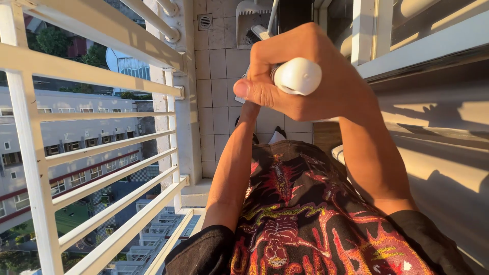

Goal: Using a flat mop to clean the tiled floor of an apartment balcony.

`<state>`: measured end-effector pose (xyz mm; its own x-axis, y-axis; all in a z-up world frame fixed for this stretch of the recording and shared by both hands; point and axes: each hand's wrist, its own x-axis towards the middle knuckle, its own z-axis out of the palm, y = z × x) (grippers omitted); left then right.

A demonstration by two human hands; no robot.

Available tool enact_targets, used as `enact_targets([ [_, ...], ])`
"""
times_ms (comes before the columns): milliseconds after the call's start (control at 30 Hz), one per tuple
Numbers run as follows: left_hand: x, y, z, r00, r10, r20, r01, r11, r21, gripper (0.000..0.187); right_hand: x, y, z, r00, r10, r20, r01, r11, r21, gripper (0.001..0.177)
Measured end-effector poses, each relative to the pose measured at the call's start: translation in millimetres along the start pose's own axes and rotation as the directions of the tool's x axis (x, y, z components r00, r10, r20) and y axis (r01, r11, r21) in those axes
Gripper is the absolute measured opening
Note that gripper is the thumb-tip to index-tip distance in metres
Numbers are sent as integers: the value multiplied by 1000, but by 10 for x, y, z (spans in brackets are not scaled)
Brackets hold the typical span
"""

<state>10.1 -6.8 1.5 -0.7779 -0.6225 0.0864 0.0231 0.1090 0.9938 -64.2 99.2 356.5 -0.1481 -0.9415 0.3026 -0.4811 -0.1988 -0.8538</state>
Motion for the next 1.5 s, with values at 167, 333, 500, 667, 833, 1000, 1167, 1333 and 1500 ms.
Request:
enact_targets([
  [167,-127,11,-165,999,-3,-50,4,1000,13,27,287,65,32,952,-226,207,161,944,289,35],
  [333,-185,-7,-257,996,5,-88,-4,1000,14,25,274,234,211,952,-184,245,158,980,123,52],
  [500,-417,-414,-363,994,3,-111,0,1000,26,24,236,197,435,990,-105,-92,115,987,109,48],
  [667,-525,-467,-431,995,3,-104,0,1000,28,24,254,139,590,972,-80,-220,103,990,99,54],
  [833,-595,-467,-552,994,7,-113,-2,999,40,23,331,131,723,943,-71,-326,108,989,96,52],
  [1000,-613,-482,-688,994,10,-113,-4,999,52,22,450,132,860,881,-101,-462,106,994,-15,50],
  [1167,-304,-270,-708,995,21,-101,-15,998,66,22,674,68,997,845,-70,-531,120,991,60,32],
  [1333,-62,-113,-717,994,33,-107,-25,997,75,22,927,70,1085,842,-88,-532,160,983,90,5],
  [1500,-9,-177,-798,991,16,-131,-6,997,77,22,1070,246,1206,826,-225,-517,204,974,-98,21],
])
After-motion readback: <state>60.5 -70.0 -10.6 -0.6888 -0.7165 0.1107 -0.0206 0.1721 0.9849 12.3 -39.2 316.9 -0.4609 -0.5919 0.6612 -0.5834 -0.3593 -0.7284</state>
